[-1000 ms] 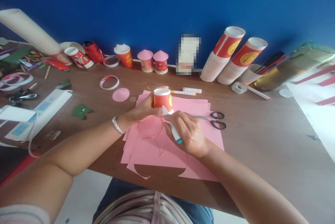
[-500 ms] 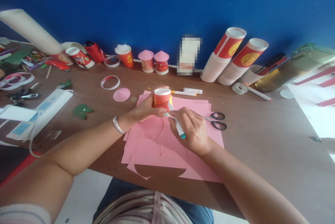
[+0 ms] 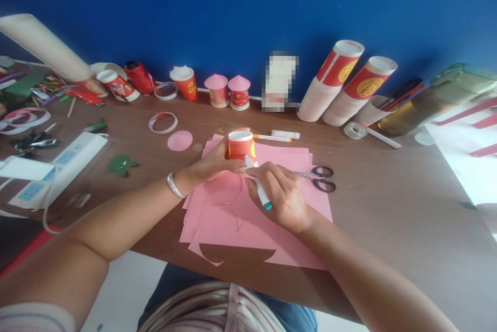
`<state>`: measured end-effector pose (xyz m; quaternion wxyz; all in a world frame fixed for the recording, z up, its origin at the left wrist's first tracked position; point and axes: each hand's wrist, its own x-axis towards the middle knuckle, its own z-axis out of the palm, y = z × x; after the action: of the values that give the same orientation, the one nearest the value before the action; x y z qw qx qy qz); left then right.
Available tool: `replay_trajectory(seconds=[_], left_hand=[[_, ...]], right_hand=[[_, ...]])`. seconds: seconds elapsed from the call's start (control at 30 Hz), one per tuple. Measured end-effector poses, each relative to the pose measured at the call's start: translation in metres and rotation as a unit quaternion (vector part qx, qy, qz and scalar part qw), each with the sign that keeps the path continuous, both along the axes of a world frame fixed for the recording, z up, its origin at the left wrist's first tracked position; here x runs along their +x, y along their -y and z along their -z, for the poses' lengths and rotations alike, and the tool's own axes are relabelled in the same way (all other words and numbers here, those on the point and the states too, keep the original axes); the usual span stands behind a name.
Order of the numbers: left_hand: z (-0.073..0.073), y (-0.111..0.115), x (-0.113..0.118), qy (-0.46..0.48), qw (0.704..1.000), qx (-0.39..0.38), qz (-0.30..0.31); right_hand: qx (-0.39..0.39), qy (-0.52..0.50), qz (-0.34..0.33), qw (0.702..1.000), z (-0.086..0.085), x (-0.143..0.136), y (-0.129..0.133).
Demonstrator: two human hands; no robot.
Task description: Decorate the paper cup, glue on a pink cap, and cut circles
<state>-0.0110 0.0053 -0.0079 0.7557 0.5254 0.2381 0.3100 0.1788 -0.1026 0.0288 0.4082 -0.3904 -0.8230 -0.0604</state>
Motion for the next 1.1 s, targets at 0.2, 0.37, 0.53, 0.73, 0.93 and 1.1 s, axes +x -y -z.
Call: replay_trajectory(seconds=[0.2, 0.37, 0.53, 0.73, 0.93, 1.1], left_hand=[[0.001, 0.000, 0.000, 0.013, 0.999, 0.031, 0.007], [0.000, 0.003, -0.002, -0.014, 0.998, 0.054, 0.001], [-0.004, 0.007, -0.001, -0.043, 0.998, 0.048, -0.009], [-0.010, 0.008, 0.003, -0.072, 0.995, 0.064, -0.024], [-0.008, 0.007, 0.003, -0.058, 0.996, 0.066, -0.015], [-0.007, 0.006, 0.004, -0.054, 0.995, 0.077, -0.023]], right_hand=[[0.018, -0.011, -0.034, 0.999, -0.002, -0.001, 0.003], [0.027, -0.001, -0.042, 0.999, -0.002, -0.001, 0.002], [0.035, -0.007, -0.020, 0.999, 0.001, 0.002, -0.001], [0.029, -0.008, -0.001, 1.000, -0.001, 0.004, -0.004], [0.033, -0.007, 0.001, 0.999, -0.002, 0.004, -0.005], [0.026, -0.007, 0.006, 1.000, -0.001, 0.004, -0.005]])
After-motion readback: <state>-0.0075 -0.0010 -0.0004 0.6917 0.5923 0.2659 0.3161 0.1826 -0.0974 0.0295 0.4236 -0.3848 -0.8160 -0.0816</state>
